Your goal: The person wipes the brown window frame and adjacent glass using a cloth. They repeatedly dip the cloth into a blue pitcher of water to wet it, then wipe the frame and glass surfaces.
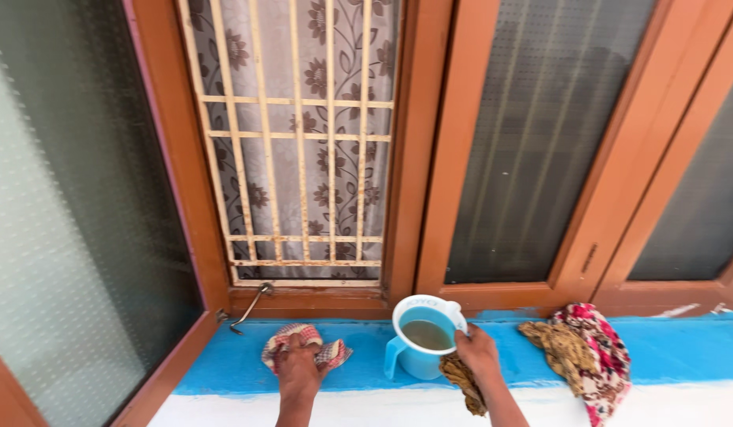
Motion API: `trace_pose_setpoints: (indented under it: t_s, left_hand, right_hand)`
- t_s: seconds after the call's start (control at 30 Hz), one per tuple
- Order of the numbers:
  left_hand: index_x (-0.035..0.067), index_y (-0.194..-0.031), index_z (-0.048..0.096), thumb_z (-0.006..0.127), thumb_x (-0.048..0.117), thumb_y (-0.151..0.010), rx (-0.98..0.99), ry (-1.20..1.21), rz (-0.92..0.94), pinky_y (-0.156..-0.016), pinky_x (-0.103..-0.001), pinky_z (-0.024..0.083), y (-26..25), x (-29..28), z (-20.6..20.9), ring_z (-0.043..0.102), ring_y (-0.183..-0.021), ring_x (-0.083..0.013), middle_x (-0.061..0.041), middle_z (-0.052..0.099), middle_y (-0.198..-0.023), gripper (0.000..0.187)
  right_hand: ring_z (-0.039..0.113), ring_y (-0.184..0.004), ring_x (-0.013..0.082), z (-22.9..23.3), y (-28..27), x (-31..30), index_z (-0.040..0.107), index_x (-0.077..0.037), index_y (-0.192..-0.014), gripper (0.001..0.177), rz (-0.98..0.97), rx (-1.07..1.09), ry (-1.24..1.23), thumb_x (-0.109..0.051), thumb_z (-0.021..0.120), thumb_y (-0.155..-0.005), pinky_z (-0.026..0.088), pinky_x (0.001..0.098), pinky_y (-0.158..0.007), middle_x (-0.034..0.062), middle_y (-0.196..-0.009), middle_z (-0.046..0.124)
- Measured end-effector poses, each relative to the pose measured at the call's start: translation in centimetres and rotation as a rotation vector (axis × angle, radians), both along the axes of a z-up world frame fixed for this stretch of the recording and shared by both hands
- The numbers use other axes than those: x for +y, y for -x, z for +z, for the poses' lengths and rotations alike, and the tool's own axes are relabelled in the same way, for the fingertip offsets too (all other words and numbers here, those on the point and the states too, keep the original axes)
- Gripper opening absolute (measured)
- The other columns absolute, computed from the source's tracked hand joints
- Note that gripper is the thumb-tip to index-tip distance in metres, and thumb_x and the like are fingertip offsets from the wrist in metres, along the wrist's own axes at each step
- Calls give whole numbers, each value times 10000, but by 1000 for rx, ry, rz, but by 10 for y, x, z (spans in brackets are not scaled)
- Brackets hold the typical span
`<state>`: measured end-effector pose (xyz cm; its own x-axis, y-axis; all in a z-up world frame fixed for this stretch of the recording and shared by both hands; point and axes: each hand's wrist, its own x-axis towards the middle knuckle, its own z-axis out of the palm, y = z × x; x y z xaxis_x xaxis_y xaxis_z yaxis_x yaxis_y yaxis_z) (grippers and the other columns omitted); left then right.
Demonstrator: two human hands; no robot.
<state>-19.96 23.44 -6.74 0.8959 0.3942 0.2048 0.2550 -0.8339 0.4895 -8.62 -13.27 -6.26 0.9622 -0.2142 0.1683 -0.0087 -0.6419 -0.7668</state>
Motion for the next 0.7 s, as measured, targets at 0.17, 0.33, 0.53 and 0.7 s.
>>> trace_pose_setpoints:
  t_s: [0.17, 0.33, 0.53, 0.7]
  left_hand:
    - [98, -1002, 799, 937, 200, -623, -317, 187, -218, -1015, -380, 526, -33, -57, -18, 658, -1089, -294, -109, 643, -1163, 416]
    - [87, -1042, 789, 913, 183, -671, -234, 310, -311, -993, -371, 538, -45, -140, 0, 668, -1083, -296, -122, 603, -1236, 403]
    - [62, -1034, 774, 859, 134, -690, -307, 443, -369, -922, -371, 582, -46, -224, 20, 688, -1063, -293, -114, 610, -1252, 362]
    - [71, -1136, 719, 755, 66, -780, -235, 465, -324, -934, -406, 569, -59, -264, 22, 696, -1061, -323, -113, 522, -1384, 359]
  right_hand:
    - [723, -1103, 387, 5, 6, -59, 730, -103, -1252, 466, -108, 24, -74, -366, 610, -886, 555, 456, -958, 223, -1118, 767]
    - [707, -1122, 386, 2, 5, -114, 747, -91, -1235, 473, -247, 33, -9, -408, 595, -918, 533, 470, -986, 224, -1137, 760]
    - [701, -1088, 429, -8, -1, -158, 729, -80, -1225, 471, -317, -60, 39, -408, 581, -921, 531, 505, -970, 253, -1106, 750]
    - [708, -1040, 458, -10, 0, -165, 703, -50, -1175, 490, -323, -79, 106, -456, 580, -931, 542, 521, -952, 282, -1040, 752]
